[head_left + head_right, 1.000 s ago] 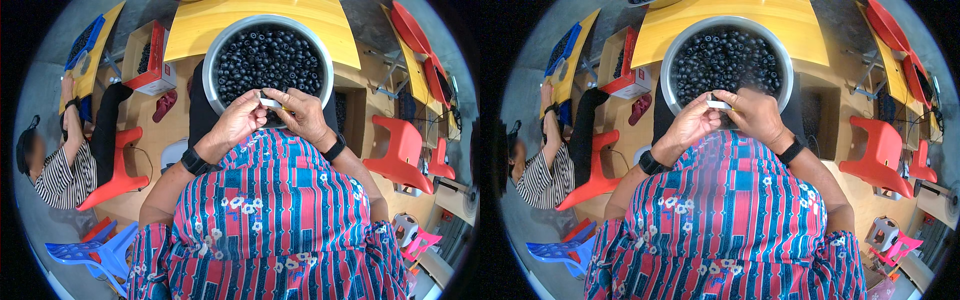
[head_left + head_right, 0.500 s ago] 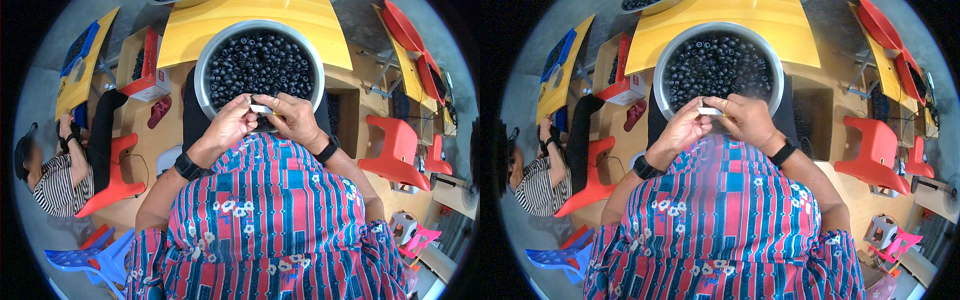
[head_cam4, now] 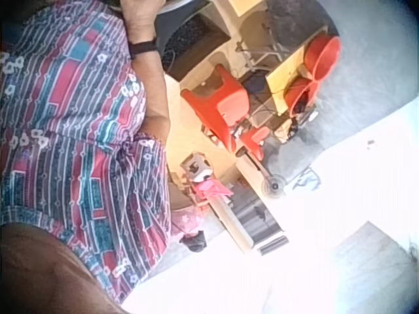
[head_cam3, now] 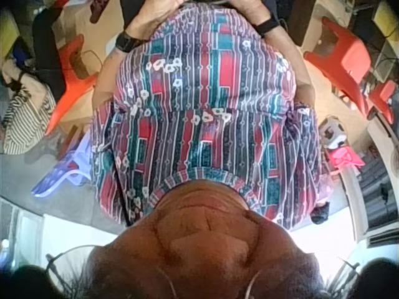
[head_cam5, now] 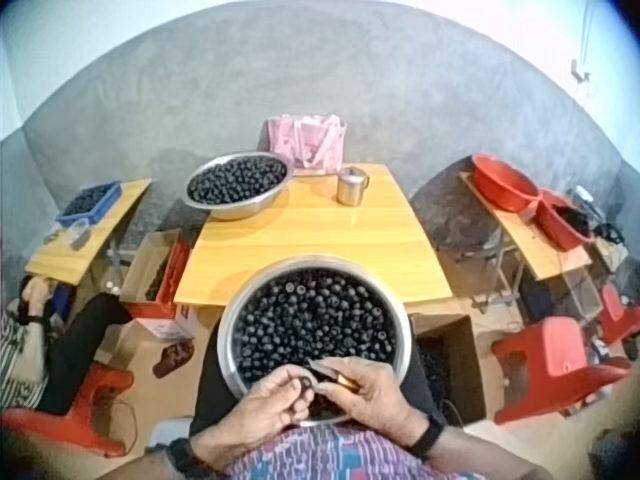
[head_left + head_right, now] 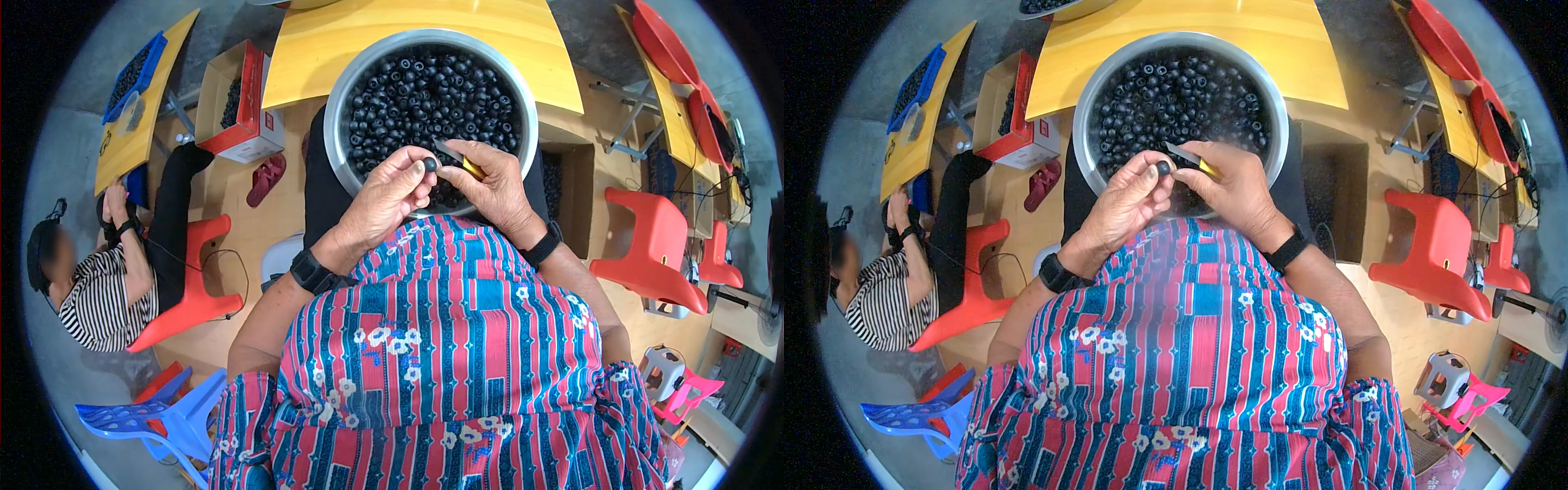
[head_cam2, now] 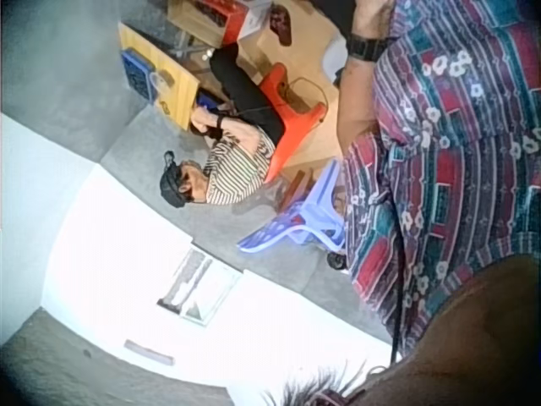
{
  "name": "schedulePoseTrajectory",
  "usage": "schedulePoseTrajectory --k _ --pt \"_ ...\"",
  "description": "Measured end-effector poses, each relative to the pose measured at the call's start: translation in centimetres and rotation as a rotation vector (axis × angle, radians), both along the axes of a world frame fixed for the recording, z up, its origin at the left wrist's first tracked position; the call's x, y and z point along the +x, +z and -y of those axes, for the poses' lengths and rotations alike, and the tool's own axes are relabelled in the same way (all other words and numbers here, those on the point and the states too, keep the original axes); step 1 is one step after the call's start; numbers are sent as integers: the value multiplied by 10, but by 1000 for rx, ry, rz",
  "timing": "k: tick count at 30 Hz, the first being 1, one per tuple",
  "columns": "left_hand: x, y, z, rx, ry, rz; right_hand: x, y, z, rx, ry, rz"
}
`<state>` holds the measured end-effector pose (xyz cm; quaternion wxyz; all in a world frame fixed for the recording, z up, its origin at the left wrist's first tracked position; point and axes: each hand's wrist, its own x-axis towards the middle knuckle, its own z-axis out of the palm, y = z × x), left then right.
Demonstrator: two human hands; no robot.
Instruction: Sorting small black rubber or plastic industrial components in a large metal bowl.
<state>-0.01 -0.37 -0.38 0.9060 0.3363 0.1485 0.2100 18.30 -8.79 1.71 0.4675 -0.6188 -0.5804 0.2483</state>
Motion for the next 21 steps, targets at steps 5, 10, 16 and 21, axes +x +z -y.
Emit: schedulePoseTrajectory --k 5,10,16,21 --pt "0 2 1 41 1 -4 1 -4 0 0 10 -43" --pt "1 -2 -1 -88 -16 36 -1 -1 2 13 -3 -50" --pt "3 7 -11 -93 34 -41 -1 10 7 253 187 130" --pt "18 16 -28 222 -154 -274 -4 14 10 305 224 182"
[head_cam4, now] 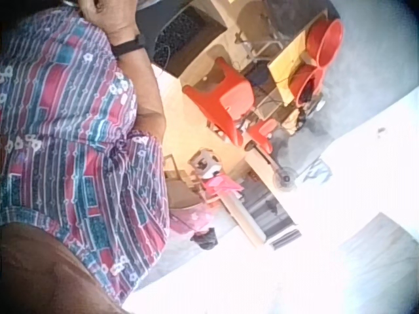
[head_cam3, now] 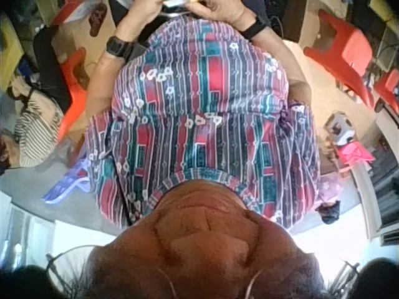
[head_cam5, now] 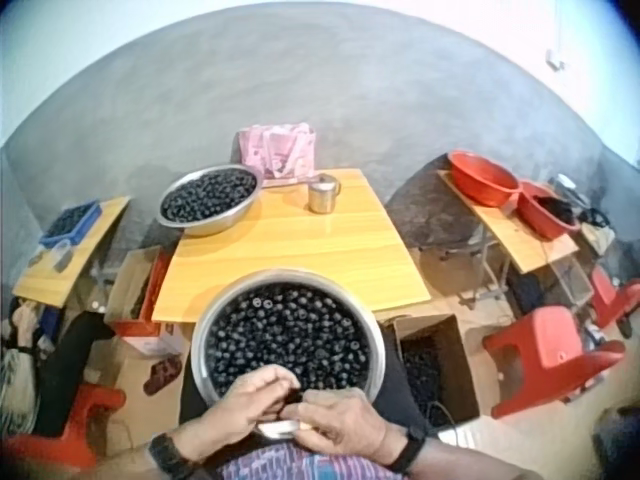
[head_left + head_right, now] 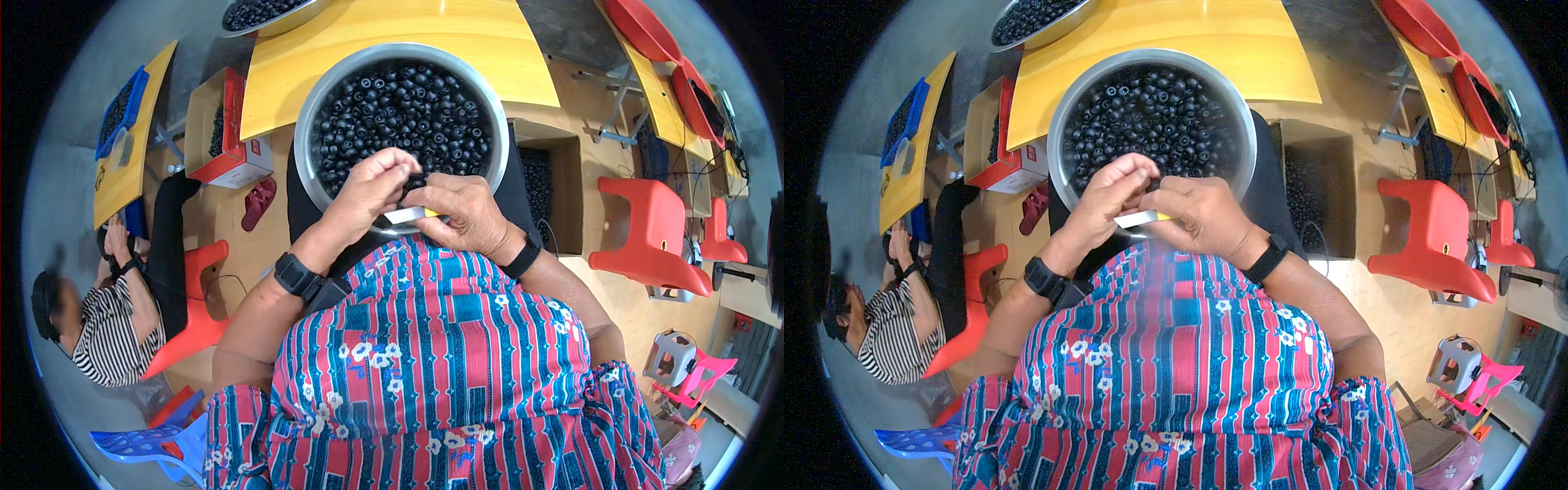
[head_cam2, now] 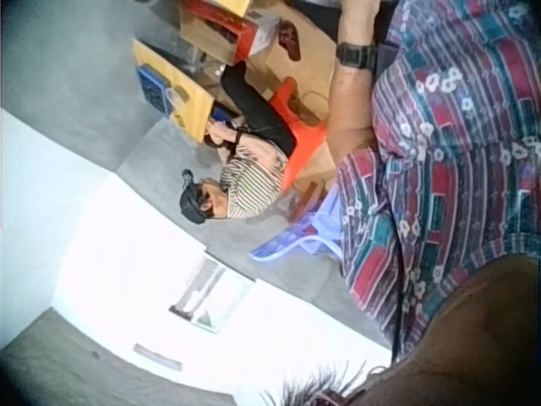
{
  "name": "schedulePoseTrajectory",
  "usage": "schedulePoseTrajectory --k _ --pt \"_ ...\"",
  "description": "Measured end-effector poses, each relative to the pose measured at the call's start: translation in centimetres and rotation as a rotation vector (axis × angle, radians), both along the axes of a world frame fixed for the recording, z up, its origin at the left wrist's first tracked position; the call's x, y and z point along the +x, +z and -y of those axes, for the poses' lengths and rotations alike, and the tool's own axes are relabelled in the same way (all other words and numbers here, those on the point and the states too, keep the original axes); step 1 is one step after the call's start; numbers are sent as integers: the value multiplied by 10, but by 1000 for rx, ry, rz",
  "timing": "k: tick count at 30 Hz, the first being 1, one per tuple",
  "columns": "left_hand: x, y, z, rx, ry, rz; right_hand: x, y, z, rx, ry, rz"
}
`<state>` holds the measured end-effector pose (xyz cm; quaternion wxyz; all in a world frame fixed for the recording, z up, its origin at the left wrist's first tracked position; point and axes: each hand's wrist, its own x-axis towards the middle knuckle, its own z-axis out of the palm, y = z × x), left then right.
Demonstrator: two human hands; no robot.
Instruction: Sorting small black rubber or plastic industrial components in a large metal bowl.
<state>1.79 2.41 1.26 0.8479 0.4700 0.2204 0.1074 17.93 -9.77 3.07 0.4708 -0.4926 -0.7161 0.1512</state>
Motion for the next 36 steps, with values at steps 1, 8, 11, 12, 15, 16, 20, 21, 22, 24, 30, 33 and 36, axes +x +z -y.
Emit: schedulePoseTrajectory --k 1,8,11,12,15,16,20,21,22,24,30,33,36 --pt "11 -1 0 359 10 -66 3 1 3 -38 9 86" --pt "52 20 -6 1389 33 -165 5 -3 3 143 -47 53" --pt "59 9 -8 1434 44 -250 5 -2 2 136 -45 61" --pt "60 8 -9 1431 43 -255 4 0 3 136 -46 59" --pt "60 6 -8 1406 45 -260 2 2 4 127 -64 66" --pt "60 5 -8 1385 48 -260 2 1 4 129 -67 64" --pt "59 5 -8 1437 76 -221 2 -1 2 127 -74 36" --pt "58 6 -8 1437 54 -235 2 -1 2 127 -72 39" --pt "58 6 -9 1437 33 -250 2 -1 2 121 -74 39" --pt "59 7 -9 1426 35 -256 2 -1 2 114 -72 40" --pt "59 -7 -18 1453 157 -232 3 -2 1 96 -55 23" --pt "51 -12 -21 1159 209 -132 4 2 2 53 -58 25" --pt "30 14 -10 164 175 -26 6 1 4 -61 -227 -95"
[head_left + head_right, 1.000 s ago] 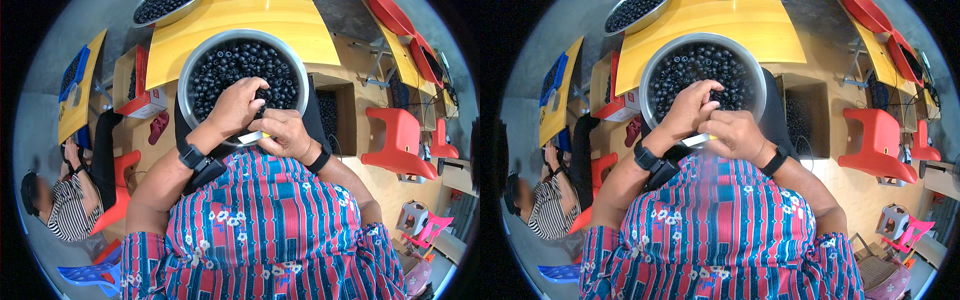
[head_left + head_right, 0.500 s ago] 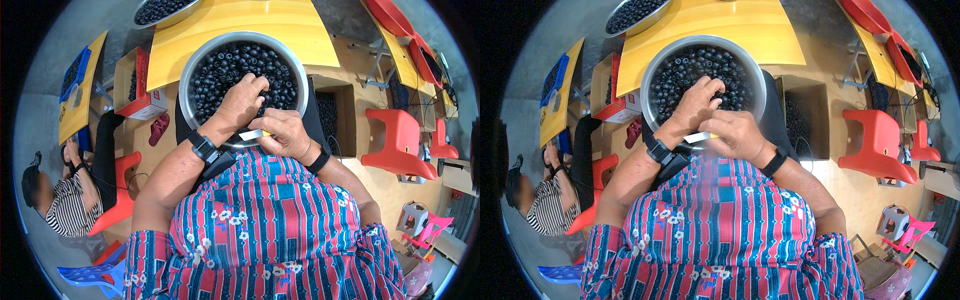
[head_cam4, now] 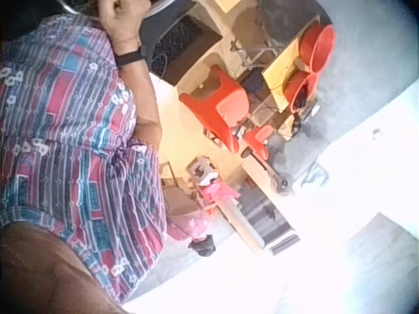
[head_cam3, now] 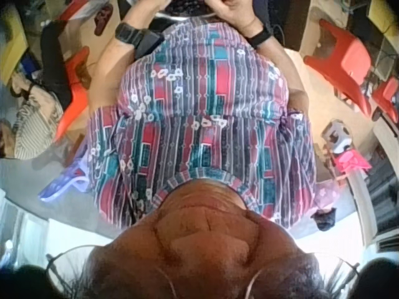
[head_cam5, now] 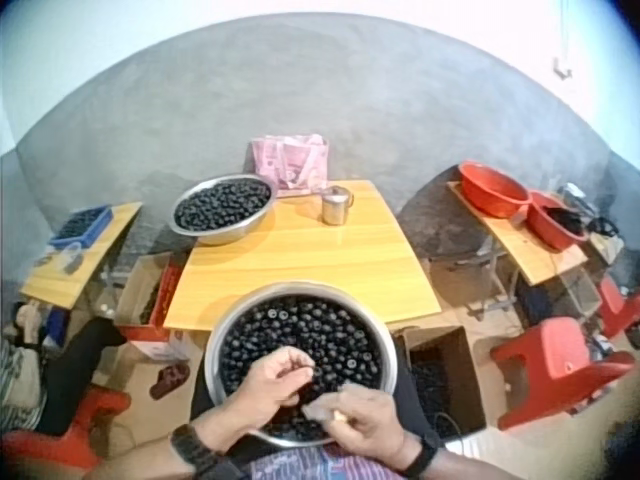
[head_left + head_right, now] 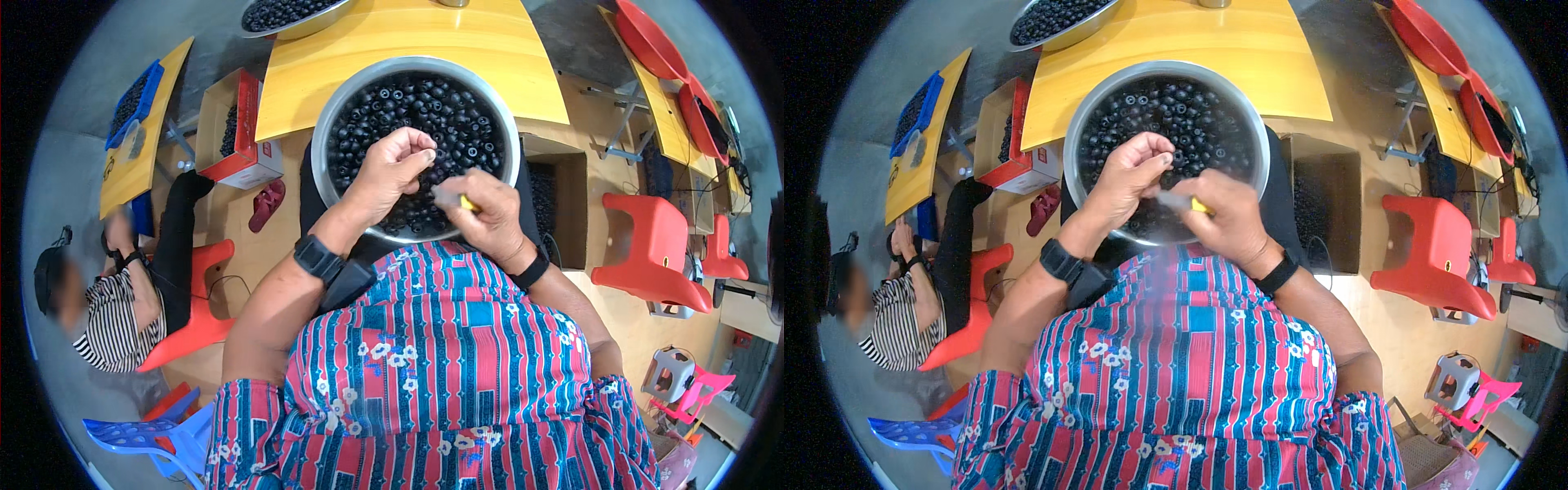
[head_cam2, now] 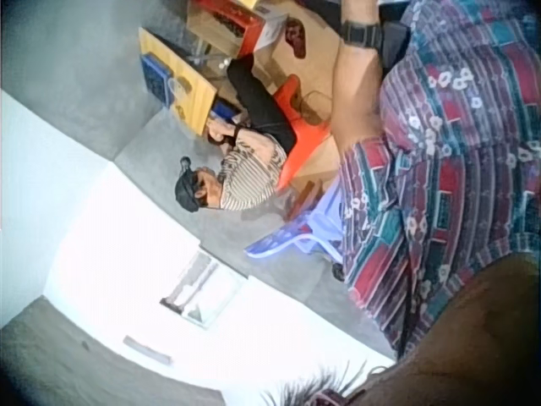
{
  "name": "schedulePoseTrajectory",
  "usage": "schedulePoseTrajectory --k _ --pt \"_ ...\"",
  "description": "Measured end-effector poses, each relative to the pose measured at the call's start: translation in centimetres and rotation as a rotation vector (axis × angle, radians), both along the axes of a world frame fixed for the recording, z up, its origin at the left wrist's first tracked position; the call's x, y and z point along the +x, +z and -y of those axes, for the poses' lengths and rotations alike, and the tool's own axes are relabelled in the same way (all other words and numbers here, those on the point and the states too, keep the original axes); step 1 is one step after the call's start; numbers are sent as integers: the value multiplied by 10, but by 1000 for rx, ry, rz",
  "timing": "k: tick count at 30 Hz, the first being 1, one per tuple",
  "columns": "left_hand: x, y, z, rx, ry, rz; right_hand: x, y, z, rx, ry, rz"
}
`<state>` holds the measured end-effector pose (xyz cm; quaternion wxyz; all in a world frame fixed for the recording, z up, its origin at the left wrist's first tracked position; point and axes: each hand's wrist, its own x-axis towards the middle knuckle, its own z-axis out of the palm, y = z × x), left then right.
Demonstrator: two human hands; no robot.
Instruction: Sorting small black rubber or plastic industrial components in a large metal bowl.
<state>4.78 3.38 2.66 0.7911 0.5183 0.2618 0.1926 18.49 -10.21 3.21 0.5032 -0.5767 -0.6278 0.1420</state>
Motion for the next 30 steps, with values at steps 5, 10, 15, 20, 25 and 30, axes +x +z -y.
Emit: schedulePoseTrajectory --k 5,10,15,20,25,30 --pt "-42 -4 13 -434 -41 215 -4 -4 -11 -110 -6 -231" --pt "-53 -21 27 -538 -58 293 -10 -10 -16 -176 152 -353" --pt "-49 -24 36 -553 -74 307 -7 -14 -15 -226 152 -275" --pt "-48 -23 37 -575 -68 297 -5 -18 -17 -205 190 -327" --pt "-50 -26 37 -582 -107 263 -4 -13 -16 -263 195 -280" --pt "-50 -26 37 -600 -176 237 -7 -2 -15 -309 207 -226"
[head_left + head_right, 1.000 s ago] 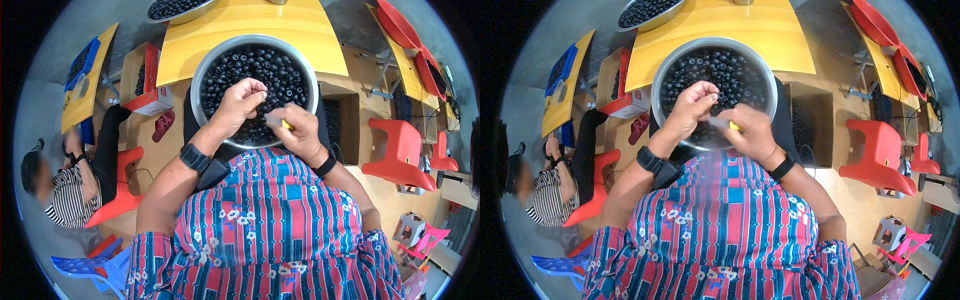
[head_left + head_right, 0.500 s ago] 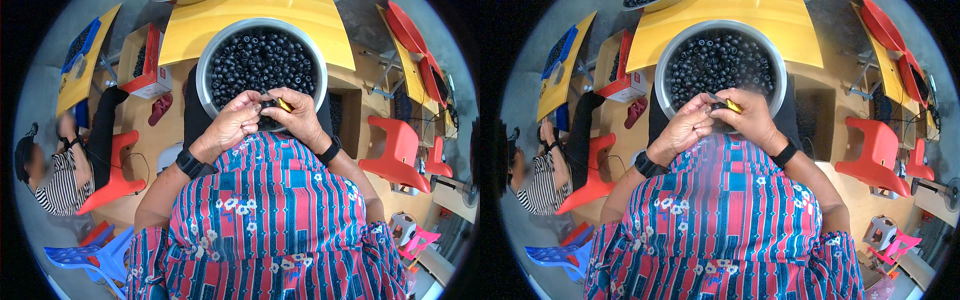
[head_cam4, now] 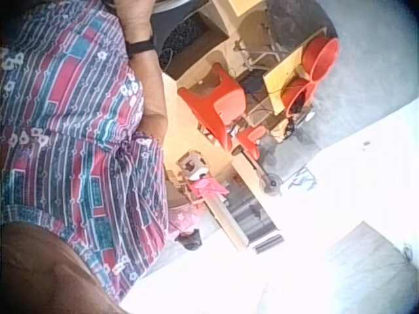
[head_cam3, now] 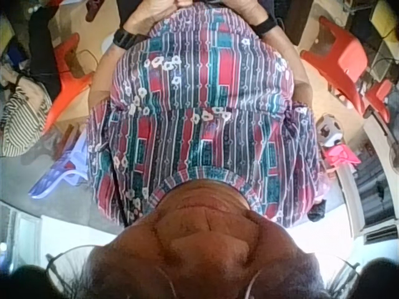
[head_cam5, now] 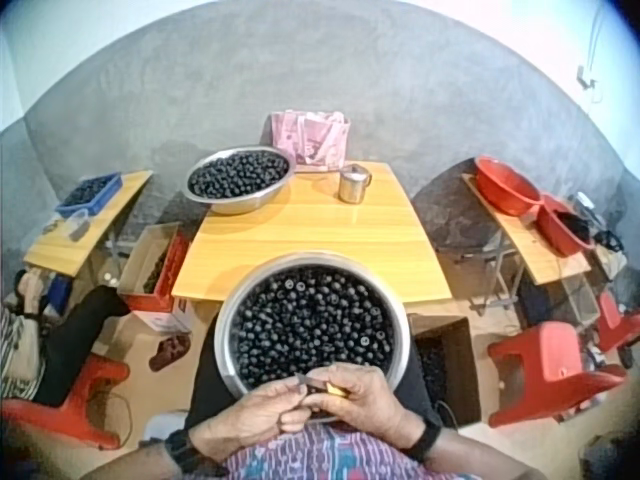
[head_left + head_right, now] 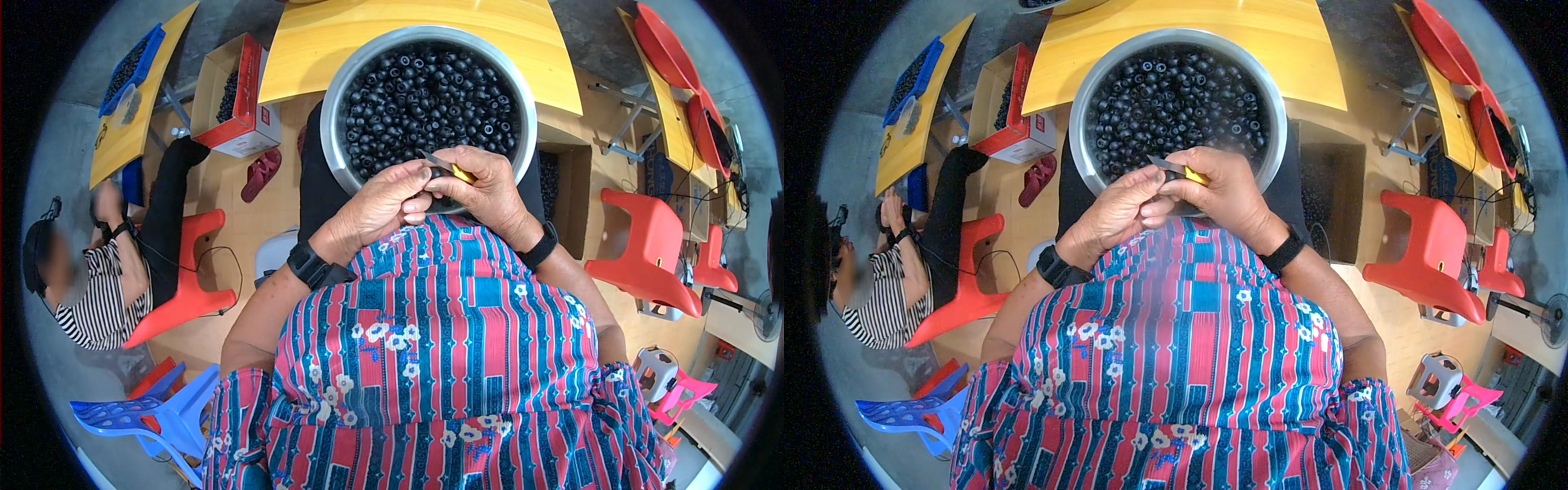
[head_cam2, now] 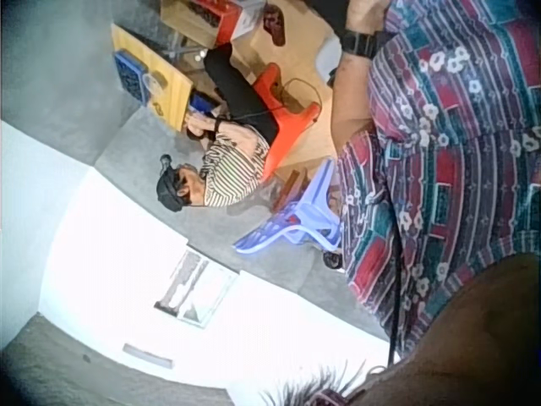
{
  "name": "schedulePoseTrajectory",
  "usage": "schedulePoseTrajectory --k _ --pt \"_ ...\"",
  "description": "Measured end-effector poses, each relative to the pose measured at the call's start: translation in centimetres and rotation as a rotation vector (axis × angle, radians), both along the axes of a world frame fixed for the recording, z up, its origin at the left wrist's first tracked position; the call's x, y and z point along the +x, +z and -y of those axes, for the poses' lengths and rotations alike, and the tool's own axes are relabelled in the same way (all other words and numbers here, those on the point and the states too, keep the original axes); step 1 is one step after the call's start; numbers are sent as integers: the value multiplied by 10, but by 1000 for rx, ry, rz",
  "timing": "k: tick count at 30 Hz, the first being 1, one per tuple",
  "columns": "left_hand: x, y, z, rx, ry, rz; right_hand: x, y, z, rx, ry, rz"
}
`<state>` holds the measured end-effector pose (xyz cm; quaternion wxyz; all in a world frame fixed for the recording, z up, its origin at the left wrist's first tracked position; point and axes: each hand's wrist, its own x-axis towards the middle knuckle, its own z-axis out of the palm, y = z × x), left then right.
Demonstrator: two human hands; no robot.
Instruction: Sorting small black rubber or plastic industrial components in a large metal bowl.
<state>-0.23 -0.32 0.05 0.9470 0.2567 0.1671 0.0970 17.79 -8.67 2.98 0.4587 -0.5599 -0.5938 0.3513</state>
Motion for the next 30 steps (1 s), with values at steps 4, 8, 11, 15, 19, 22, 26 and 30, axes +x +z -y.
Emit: schedulePoseTrajectory --k 4,8,11,15,19,22,26,30 --pt "0 2 2 21 23 19 2 -5 1 58 -79 45" --pt "-2 2 2 65 114 50 10 -3 2 76 -218 60" --pt "-2 -4 1 77 124 69 7 -2 4 113 -145 177" --pt "-1 -3 2 71 136 85 5 -2 5 142 -66 368" --pt "0 -1 3 78 129 91 2 0 6 161 -57 436" --pt "-1 -1 3 73 111 108 2 -2 6 172 -67 447" --pt "-2 -1 2 83 80 122 2 0 5 178 -67 466" --pt "-1 -3 3 61 82 118 2 0 6 172 -71 467"
